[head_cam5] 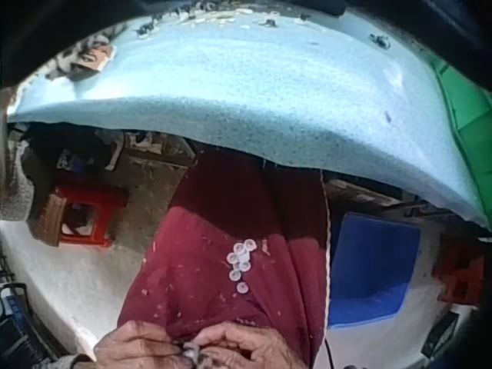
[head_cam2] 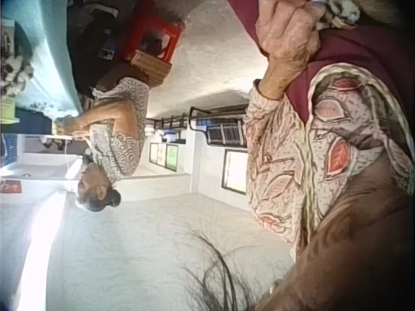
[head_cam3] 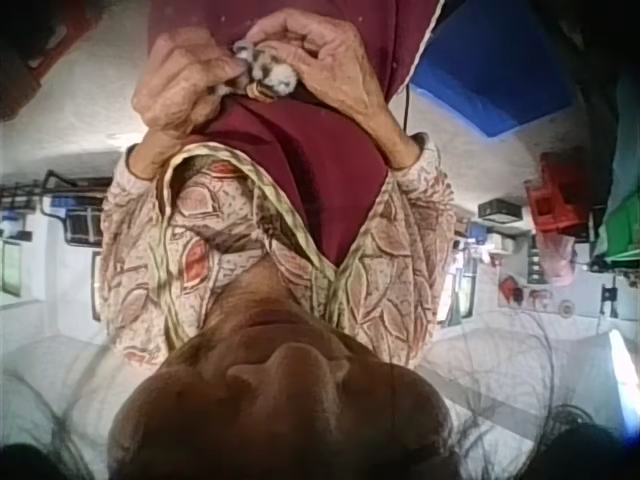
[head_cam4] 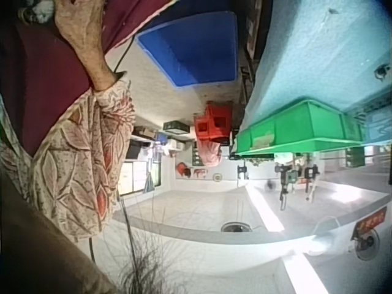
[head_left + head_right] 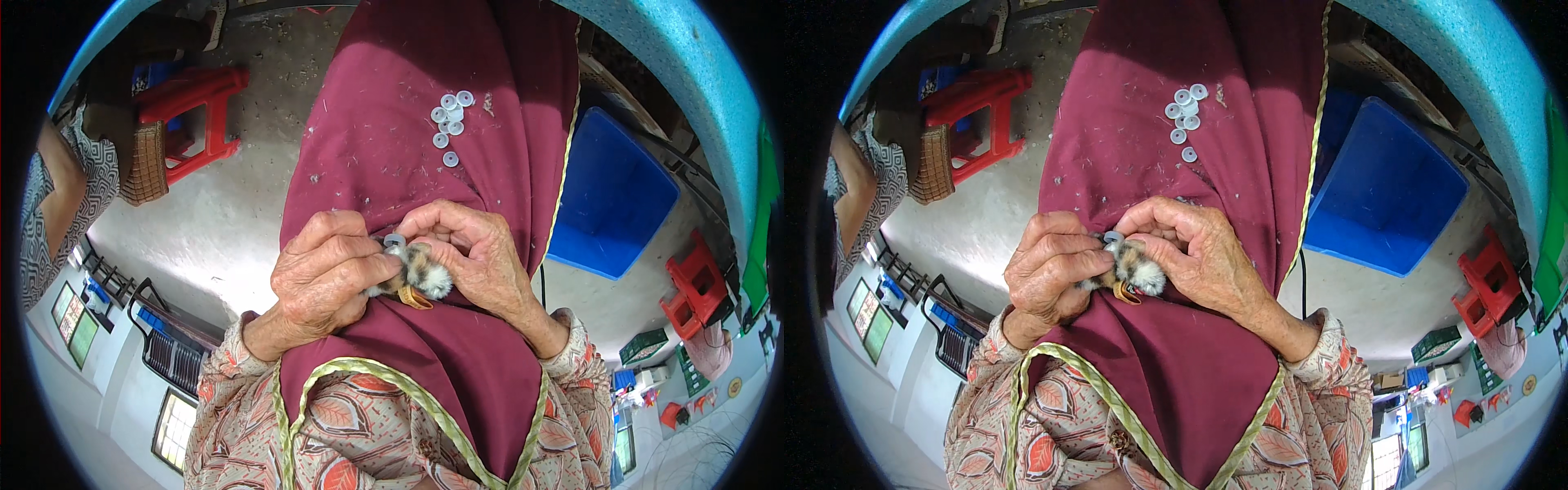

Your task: The person sits at a table and assembles small spotted plush toys by hand. They pick up a plush body, insert plastic eyes into the face, and attach a small tag to the toy. The finished toys are placed on the table surface.

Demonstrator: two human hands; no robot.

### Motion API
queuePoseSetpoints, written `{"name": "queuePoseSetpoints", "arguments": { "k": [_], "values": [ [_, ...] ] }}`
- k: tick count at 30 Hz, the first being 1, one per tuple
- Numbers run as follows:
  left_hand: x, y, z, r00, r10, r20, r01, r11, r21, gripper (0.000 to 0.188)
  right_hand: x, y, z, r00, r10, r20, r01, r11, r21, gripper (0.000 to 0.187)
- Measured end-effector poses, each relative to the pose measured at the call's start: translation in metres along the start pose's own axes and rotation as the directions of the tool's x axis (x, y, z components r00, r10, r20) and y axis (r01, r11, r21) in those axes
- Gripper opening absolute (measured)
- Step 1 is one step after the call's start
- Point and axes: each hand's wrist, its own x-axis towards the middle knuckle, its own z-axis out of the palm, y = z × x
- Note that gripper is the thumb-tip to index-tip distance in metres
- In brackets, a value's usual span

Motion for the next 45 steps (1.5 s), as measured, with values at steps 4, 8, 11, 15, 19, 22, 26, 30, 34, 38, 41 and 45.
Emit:
{"name": "queuePoseSetpoints", "arguments": {
  "k": [4,8,11,15,19,22,26,30,34,38,41,45],
  "values": [
    [-0.001,-0.003,0.001,0.997,-0.077,0.008,0.077,0.995,-0.057,0.030,0.002,0.005,-0.002,1.000,-0.027,-0.007,0.027,1.000,-0.008,0.011],
    [0.004,0.002,0.005,0.936,-0.350,0.034,0.351,0.924,-0.152,0.031,0.000,0.006,-0.001,0.997,-0.062,-0.036,0.062,0.998,0.000,0.010],
    [0.003,0.006,0.002,0.848,-0.502,0.171,0.529,0.819,-0.223,0.034,-0.001,0.006,0.000,0.986,-0.156,-0.056,0.149,0.982,-0.112,0.008],
    [-0.001,0.004,0.005,0.881,-0.456,0.128,0.474,0.843,-0.254,0.032,-0.004,0.005,0.005,0.974,-0.176,-0.146,0.147,0.970,-0.192,0.006],
    [-0.001,0.001,0.001,0.853,-0.491,0.176,0.521,0.784,-0.338,0.031,-0.006,-0.007,-0.001,0.997,0.014,-0.072,-0.011,0.999,0.050,0.016],
    [-0.002,0.001,0.002,0.800,-0.554,0.230,0.600,0.728,-0.332,0.033,-0.010,-0.006,-0.003,0.987,-0.161,0.020,0.162,0.983,-0.088,0.027],
    [0.000,0.002,0.000,0.800,-0.538,0.267,0.596,0.766,-0.242,0.034,-0.008,-0.016,-0.001,0.993,-0.114,-0.006,0.101,0.907,-0.409,0.031],
    [0.001,0.002,0.002,0.866,-0.439,0.238,0.488,0.846,-0.217,0.036,-0.005,-0.006,-0.004,0.998,-0.011,-0.059,-0.002,0.978,-0.210,0.023],
    [-0.005,-0.004,0.004,0.904,-0.354,0.238,0.408,0.879,-0.245,0.036,-0.001,-0.001,-0.003,0.996,0.053,-0.066,-0.063,0.986,-0.153,0.017],
    [-0.005,-0.006,0.002,0.859,-0.408,0.308,0.489,0.832,-0.262,0.036,-0.002,0.003,-0.004,0.993,0.084,-0.086,-0.095,0.987,-0.132,0.012],
    [-0.004,-0.004,0.000,0.828,-0.446,0.341,0.542,0.794,-0.276,0.034,-0.001,0.003,-0.003,0.992,0.091,-0.091,-0.104,0.984,-0.144,0.012],
    [0.001,-0.001,0.000,0.801,-0.495,0.335,0.583,0.771,-0.255,0.031,-0.001,0.002,-0.005,0.995,0.054,-0.081,-0.066,0.984,-0.166,0.013]
  ]
}}
